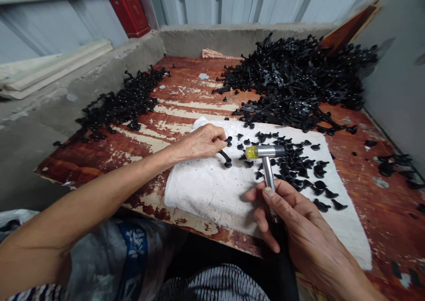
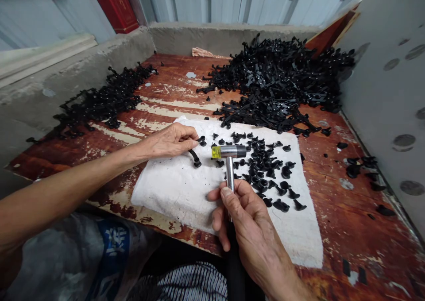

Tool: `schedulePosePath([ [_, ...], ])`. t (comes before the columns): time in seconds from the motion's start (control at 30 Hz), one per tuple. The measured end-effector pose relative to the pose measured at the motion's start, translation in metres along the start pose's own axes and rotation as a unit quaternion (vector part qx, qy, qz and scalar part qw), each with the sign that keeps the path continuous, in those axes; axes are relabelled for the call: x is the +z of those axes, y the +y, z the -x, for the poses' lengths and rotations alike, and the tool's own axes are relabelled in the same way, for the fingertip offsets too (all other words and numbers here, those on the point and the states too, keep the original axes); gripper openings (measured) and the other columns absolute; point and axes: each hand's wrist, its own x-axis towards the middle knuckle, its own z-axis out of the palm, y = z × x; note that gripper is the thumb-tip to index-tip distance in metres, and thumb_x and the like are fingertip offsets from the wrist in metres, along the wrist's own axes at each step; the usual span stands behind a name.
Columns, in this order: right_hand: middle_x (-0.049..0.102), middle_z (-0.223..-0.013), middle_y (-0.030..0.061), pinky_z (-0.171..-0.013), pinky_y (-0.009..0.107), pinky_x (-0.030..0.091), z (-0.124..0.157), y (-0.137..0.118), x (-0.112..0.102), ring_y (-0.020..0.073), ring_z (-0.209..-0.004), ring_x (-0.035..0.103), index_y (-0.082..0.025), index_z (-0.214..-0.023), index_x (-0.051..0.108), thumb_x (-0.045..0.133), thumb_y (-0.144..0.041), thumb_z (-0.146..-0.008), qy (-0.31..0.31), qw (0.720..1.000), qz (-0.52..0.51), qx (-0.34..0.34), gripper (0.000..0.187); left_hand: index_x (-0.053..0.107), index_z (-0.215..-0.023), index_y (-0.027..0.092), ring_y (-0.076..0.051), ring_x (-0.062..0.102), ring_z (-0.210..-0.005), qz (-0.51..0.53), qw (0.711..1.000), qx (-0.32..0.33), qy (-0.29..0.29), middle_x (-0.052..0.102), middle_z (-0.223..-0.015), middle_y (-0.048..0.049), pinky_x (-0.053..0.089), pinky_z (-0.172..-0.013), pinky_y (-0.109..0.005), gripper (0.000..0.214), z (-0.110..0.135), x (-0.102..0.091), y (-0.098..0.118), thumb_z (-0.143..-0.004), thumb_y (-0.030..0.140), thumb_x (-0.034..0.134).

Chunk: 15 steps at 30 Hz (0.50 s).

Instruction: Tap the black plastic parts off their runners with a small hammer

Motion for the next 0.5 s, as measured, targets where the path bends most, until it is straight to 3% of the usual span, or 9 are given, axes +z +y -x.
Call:
schedulePosePath([
  [0.27, 0.062, -0.073, 0.0011, -0.030, 0.016, 0.033, 0.002, -0.005, -0.003, 0.0054, -0.040, 0.040, -0.020, -0.082, 0.056, 0.069, -0.047, -0.077, 0.013, 1.000, 0.022, 0.004, 0.031, 0.052, -0.064, 0.015, -0.008, 0.034, -0.052, -0.064, 0.997, 0.029, -0.045, 0.040, -0.055, 0.0044, 0.021, -0.050, -0.025, 0.019, 0.001, -0.007, 0.003, -0.080, 0.020, 0.045],
  [0.37, 0.059, -0.070, -0.0004, -0.030, 0.017, 0.034, 0.000, -0.017, -0.007, 0.0070, -0.041, 0.039, -0.022, -0.088, 0.057, 0.065, -0.048, -0.079, 0.028, 0.994, 0.108, -0.016, 0.029, 0.049, -0.060, 0.016, -0.008, 0.033, -0.050, -0.061, 0.996, 0.018, -0.069, 0.039, -0.053, 0.0044, 0.020, -0.049, -0.025, 0.020, -0.001, -0.010, 0.006, -0.080, 0.019, 0.045],
  [0.43, 0.059, -0.070, -0.0002, -0.032, 0.019, 0.034, -0.004, -0.025, -0.011, 0.0084, -0.041, 0.040, -0.025, -0.106, 0.058, 0.058, -0.046, -0.085, 0.040, 0.974, 0.215, -0.065, 0.030, 0.047, -0.059, 0.016, -0.008, 0.034, -0.049, -0.057, 0.995, 0.008, -0.077, 0.039, -0.052, 0.0043, 0.020, -0.049, -0.025, 0.022, -0.001, -0.010, 0.007, -0.080, 0.018, 0.045],
  [0.5, 0.063, -0.078, 0.0033, -0.039, 0.023, 0.041, -0.013, -0.032, -0.015, 0.0116, -0.046, 0.047, -0.025, -0.127, 0.052, 0.052, -0.038, -0.088, 0.047, 0.928, 0.340, -0.145, 0.042, 0.045, -0.057, 0.017, -0.008, 0.033, -0.049, -0.050, 0.996, -0.002, -0.077, 0.038, -0.051, 0.0044, 0.020, -0.049, -0.024, 0.023, -0.001, -0.011, 0.009, -0.080, 0.017, 0.045],
])
